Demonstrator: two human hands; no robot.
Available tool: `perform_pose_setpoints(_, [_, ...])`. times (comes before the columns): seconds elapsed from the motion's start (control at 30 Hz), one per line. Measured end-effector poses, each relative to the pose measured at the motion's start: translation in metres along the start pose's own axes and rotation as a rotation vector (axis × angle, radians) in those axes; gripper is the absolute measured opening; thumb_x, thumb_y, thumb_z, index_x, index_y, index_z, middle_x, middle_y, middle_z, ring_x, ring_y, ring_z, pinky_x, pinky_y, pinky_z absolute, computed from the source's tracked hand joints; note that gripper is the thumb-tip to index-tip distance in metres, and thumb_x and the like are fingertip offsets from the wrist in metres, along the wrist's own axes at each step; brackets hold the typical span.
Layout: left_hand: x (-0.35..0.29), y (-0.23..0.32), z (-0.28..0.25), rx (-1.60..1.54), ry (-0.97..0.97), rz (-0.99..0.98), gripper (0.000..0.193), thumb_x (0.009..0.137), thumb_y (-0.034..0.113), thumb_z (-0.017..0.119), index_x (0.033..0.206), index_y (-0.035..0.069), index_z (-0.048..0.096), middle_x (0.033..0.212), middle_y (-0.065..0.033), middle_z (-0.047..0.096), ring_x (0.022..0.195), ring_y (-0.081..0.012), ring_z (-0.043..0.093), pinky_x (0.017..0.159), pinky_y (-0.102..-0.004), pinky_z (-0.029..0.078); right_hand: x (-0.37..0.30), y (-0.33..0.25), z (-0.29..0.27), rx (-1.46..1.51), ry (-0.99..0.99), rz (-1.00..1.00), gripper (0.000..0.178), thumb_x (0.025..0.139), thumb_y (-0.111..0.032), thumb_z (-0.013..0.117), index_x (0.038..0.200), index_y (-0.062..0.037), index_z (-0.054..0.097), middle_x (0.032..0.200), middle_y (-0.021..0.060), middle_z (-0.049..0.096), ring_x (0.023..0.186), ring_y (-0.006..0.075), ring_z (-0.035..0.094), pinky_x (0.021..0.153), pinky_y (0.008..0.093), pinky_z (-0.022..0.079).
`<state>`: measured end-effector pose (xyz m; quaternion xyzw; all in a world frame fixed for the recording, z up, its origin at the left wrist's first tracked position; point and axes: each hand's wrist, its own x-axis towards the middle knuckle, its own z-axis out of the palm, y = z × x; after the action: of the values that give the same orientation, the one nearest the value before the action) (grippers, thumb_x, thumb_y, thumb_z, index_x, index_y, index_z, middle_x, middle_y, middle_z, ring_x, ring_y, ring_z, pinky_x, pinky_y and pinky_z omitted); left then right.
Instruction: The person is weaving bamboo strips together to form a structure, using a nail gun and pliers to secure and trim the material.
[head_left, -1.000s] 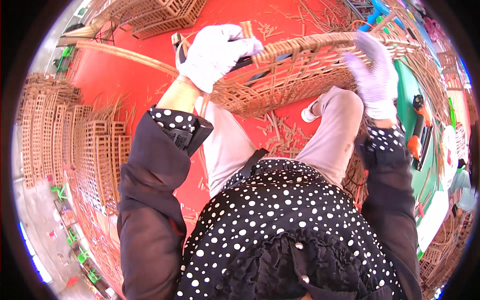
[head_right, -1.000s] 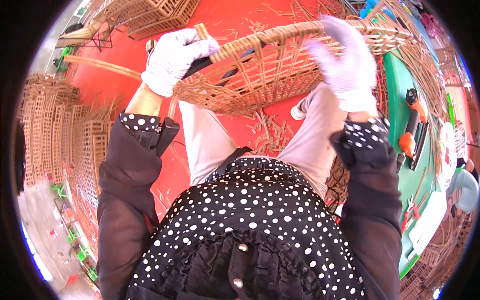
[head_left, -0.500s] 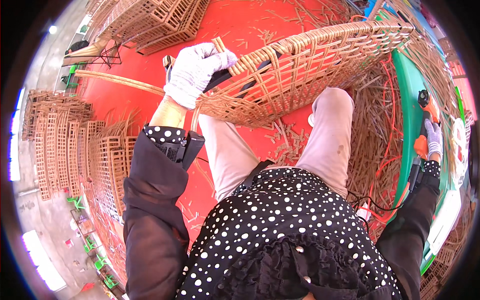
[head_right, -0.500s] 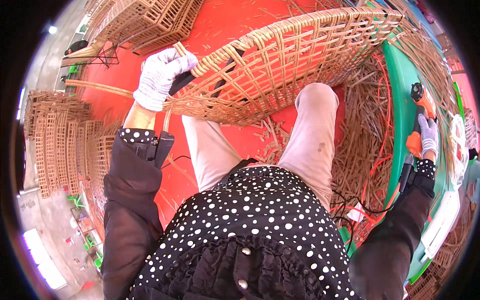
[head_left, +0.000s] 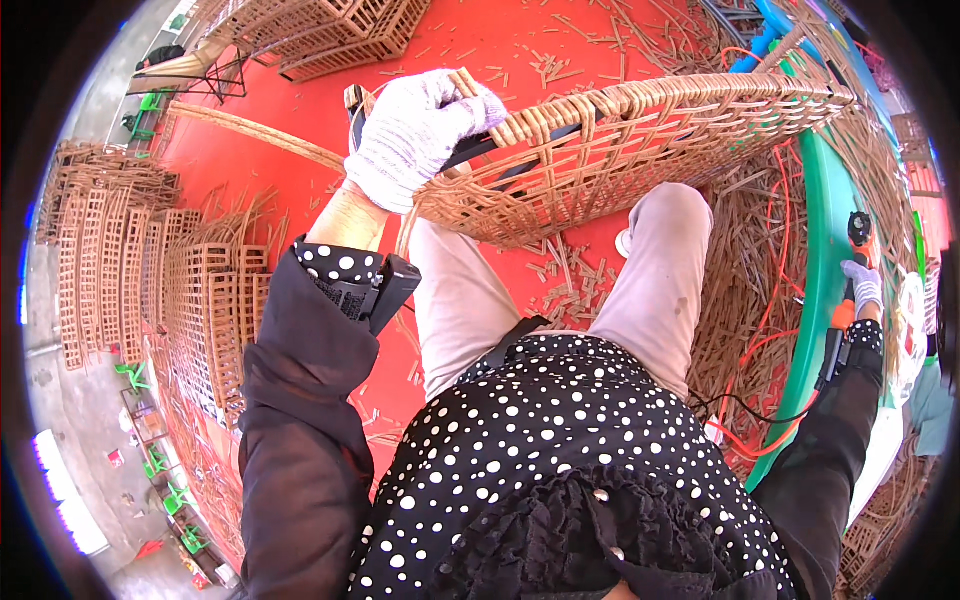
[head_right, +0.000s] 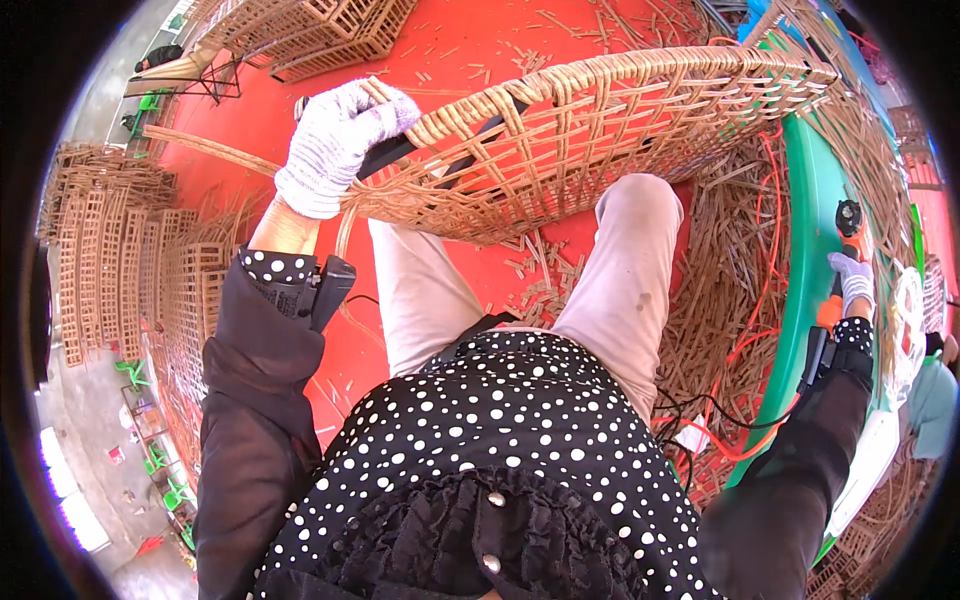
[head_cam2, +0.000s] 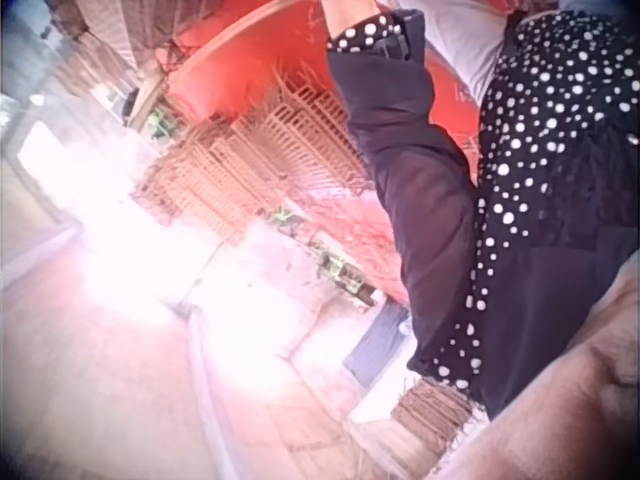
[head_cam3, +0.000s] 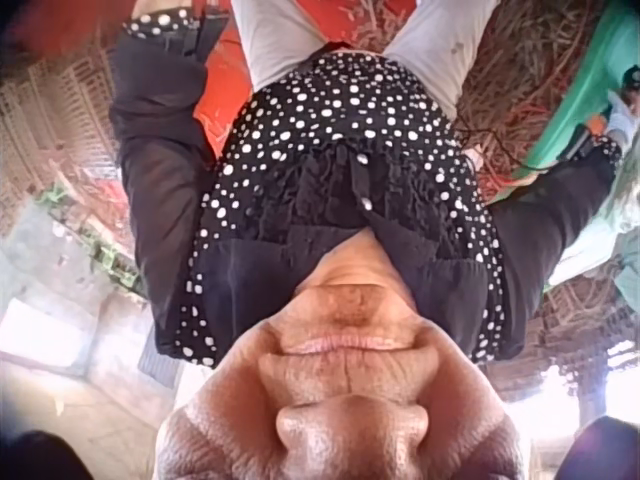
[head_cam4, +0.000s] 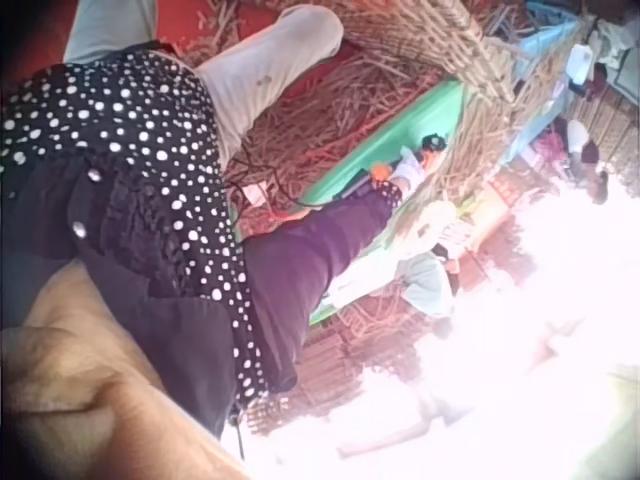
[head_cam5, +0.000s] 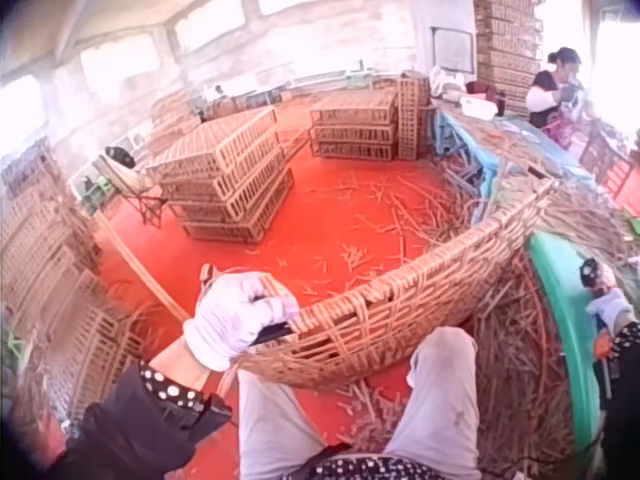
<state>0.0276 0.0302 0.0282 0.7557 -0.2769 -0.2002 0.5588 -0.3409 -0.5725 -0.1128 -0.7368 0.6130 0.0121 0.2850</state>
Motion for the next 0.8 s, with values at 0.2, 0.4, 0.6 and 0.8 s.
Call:
perform_pose_setpoints(0.2, [0.007, -0.001, -0.003, 0.209, 0.002, 0.043, 0.020, 0.079, 0.019, 0.065, 0.087, 0.001, 0.064, 0.073, -0.0001, 0.064, 0.068, -0.0038, 0.055, 0.064, -0.0202, 0.045, -0.129, -0.025, -0.043, 0.625, 0.155, -0.398, 0.023, 0.071, -0.016, 0.063, 0.086, 0.0000, 0.057, 0.067, 0.0073, 0.057, 0.052, 0.0165, 0.054, 0.049, 0.0293, 0.046])
perform_pose_setpoints(0.4, [0.030, -0.016, -0.010, 0.045, 0.008, 0.019, 0.018, 0.079, 0.017, 0.064, 0.086, 0.001, 0.065, 0.079, -0.0024, 0.064, 0.074, -0.0077, 0.058, 0.070, -0.0225, 0.046, -0.246, -0.065, -0.014, 0.740, -0.168, -0.744, 0.032, 0.067, -0.008, 0.064, 0.096, 0.0005, 0.054, 0.082, 0.0058, 0.056, 0.074, 0.0183, 0.055, 0.072, 0.0290, 0.046])
perform_pose_setpoints(0.6, [0.050, -0.016, -0.015, 0.188, -0.017, 0.120, 0.021, 0.077, 0.019, 0.065, 0.086, 0.001, 0.066, 0.080, -0.0027, 0.065, 0.076, -0.0086, 0.058, 0.071, -0.0229, 0.046, -0.315, -0.144, 0.107, 0.881, -0.072, -0.801, 0.020, 0.071, -0.007, 0.072, 0.086, -0.0054, 0.060, 0.079, 0.0008, 0.059, 0.074, 0.0138, 0.057, 0.071, 0.0295, 0.047])
perform_pose_setpoints(0.8, [0.058, -0.019, -0.018, 0.208, 0.004, 0.129, 0.020, 0.078, 0.021, 0.065, 0.086, 0.003, 0.066, 0.078, -0.0009, 0.065, 0.073, -0.0077, 0.057, 0.068, -0.0225, 0.046, -0.321, -0.191, 0.209, 0.413, 0.048, -1.438, 0.036, 0.079, -0.023, 0.063, 0.111, -0.0113, 0.054, 0.103, 0.0054, 0.060, 0.094, 0.0221, 0.058, 0.080, 0.0364, 0.047])
